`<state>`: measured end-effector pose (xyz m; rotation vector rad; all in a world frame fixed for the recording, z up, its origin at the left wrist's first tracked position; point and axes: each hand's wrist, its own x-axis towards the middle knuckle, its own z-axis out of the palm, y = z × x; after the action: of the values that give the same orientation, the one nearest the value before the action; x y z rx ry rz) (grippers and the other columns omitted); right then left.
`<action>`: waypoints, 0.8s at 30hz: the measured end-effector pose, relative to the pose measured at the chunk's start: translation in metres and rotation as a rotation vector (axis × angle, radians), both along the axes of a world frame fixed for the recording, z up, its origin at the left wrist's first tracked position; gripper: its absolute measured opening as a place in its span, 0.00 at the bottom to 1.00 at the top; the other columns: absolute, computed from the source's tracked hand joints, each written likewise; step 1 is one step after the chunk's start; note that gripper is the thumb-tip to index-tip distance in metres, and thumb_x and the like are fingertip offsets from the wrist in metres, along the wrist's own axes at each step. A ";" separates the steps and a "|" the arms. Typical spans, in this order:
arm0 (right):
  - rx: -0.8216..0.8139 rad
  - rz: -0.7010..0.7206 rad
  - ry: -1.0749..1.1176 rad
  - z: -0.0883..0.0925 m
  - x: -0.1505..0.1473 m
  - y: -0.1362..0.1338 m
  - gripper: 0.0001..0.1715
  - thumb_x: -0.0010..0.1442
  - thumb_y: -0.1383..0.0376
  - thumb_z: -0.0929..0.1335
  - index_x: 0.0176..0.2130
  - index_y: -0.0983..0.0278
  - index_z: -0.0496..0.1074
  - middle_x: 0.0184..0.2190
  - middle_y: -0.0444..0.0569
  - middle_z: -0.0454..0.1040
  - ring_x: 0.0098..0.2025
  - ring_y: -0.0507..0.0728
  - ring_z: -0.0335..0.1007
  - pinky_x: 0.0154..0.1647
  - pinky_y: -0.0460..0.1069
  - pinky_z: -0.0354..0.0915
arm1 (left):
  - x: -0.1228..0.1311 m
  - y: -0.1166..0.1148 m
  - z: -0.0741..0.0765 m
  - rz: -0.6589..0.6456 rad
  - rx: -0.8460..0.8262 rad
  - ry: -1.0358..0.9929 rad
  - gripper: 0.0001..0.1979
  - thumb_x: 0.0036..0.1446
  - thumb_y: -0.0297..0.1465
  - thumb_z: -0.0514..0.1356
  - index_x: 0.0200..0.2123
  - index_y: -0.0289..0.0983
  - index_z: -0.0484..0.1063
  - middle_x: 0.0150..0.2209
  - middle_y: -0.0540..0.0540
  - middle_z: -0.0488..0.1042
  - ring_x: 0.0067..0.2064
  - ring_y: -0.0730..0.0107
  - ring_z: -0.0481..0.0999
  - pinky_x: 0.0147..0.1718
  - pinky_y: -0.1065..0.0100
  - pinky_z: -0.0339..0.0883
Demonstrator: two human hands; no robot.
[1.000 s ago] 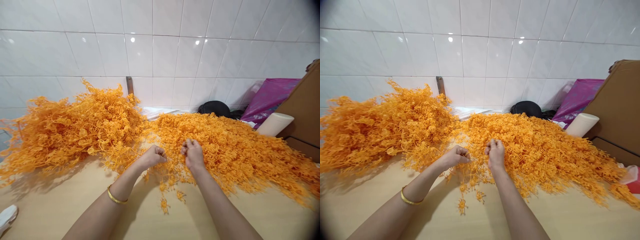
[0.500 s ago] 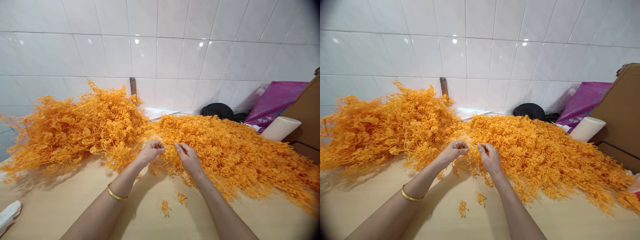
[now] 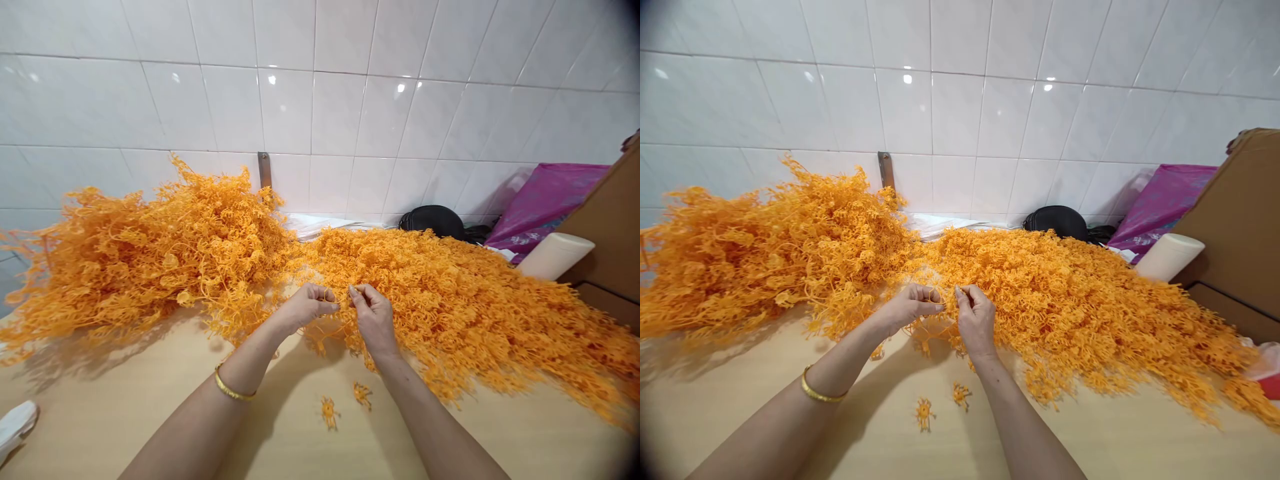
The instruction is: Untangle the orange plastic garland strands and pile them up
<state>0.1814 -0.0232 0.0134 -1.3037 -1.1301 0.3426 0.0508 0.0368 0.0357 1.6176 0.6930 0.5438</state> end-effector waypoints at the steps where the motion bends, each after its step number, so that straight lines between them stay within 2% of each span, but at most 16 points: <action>1: 0.018 -0.049 0.064 0.001 0.003 0.000 0.14 0.53 0.58 0.61 0.23 0.64 0.61 0.19 0.40 0.60 0.22 0.49 0.57 0.24 0.44 0.55 | -0.001 0.000 0.001 -0.011 0.012 0.014 0.07 0.38 0.32 0.59 0.20 0.34 0.64 0.16 0.55 0.57 0.19 0.81 0.51 0.20 0.73 0.42; 4: 0.079 -0.235 0.270 0.002 0.020 0.002 0.14 0.54 0.55 0.59 0.26 0.63 0.59 0.20 0.41 0.62 0.20 0.49 0.59 0.22 0.45 0.58 | -0.003 0.001 0.001 -0.028 0.042 0.080 0.09 0.37 0.32 0.60 0.17 0.34 0.62 0.14 0.56 0.54 0.18 0.82 0.48 0.19 0.72 0.40; 7: 0.025 -0.285 0.204 0.001 0.032 0.003 0.13 0.52 0.55 0.61 0.32 0.62 0.61 0.22 0.43 0.64 0.20 0.50 0.61 0.21 0.46 0.58 | -0.002 0.003 -0.003 0.056 0.011 0.071 0.09 0.37 0.32 0.60 0.16 0.35 0.62 0.14 0.56 0.54 0.18 0.81 0.48 0.19 0.72 0.40; 10: -0.079 -0.153 -0.005 -0.001 0.027 0.003 0.17 0.51 0.56 0.62 0.39 0.63 0.63 0.25 0.46 0.67 0.24 0.53 0.63 0.24 0.47 0.58 | 0.001 0.004 -0.008 0.117 -0.021 0.047 0.07 0.36 0.30 0.59 0.18 0.35 0.62 0.14 0.56 0.55 0.18 0.81 0.49 0.20 0.72 0.41; 15: -0.185 0.197 -0.151 0.001 0.011 0.001 0.15 0.51 0.55 0.62 0.29 0.65 0.67 0.25 0.46 0.66 0.27 0.52 0.60 0.27 0.46 0.56 | 0.002 0.004 -0.007 0.160 -0.048 -0.013 0.08 0.37 0.32 0.58 0.19 0.35 0.62 0.15 0.56 0.57 0.18 0.81 0.53 0.20 0.73 0.45; 18: -0.228 0.341 -0.123 -0.001 0.007 0.001 0.15 0.50 0.56 0.64 0.23 0.65 0.64 0.20 0.41 0.61 0.23 0.49 0.54 0.23 0.44 0.52 | 0.001 0.003 -0.008 0.102 -0.046 -0.049 0.08 0.38 0.32 0.58 0.21 0.35 0.62 0.16 0.56 0.58 0.18 0.81 0.54 0.20 0.74 0.46; 21: -0.203 0.353 -0.041 -0.008 0.004 0.003 0.17 0.51 0.56 0.63 0.20 0.65 0.61 0.17 0.39 0.55 0.21 0.47 0.49 0.21 0.44 0.49 | 0.002 0.003 -0.010 0.043 -0.038 -0.067 0.07 0.39 0.32 0.58 0.20 0.34 0.62 0.16 0.55 0.58 0.18 0.81 0.55 0.20 0.74 0.47; 24: -0.129 0.248 0.082 -0.012 0.005 0.007 0.16 0.51 0.56 0.63 0.21 0.65 0.62 0.18 0.41 0.58 0.22 0.48 0.52 0.22 0.44 0.52 | 0.002 0.003 -0.010 0.020 -0.033 -0.072 0.09 0.39 0.32 0.59 0.19 0.34 0.61 0.15 0.55 0.58 0.19 0.81 0.55 0.20 0.74 0.48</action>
<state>0.1866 -0.0165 0.0017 -1.2505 -1.2182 0.6559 0.0531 0.0397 0.0255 1.5543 0.6622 0.5991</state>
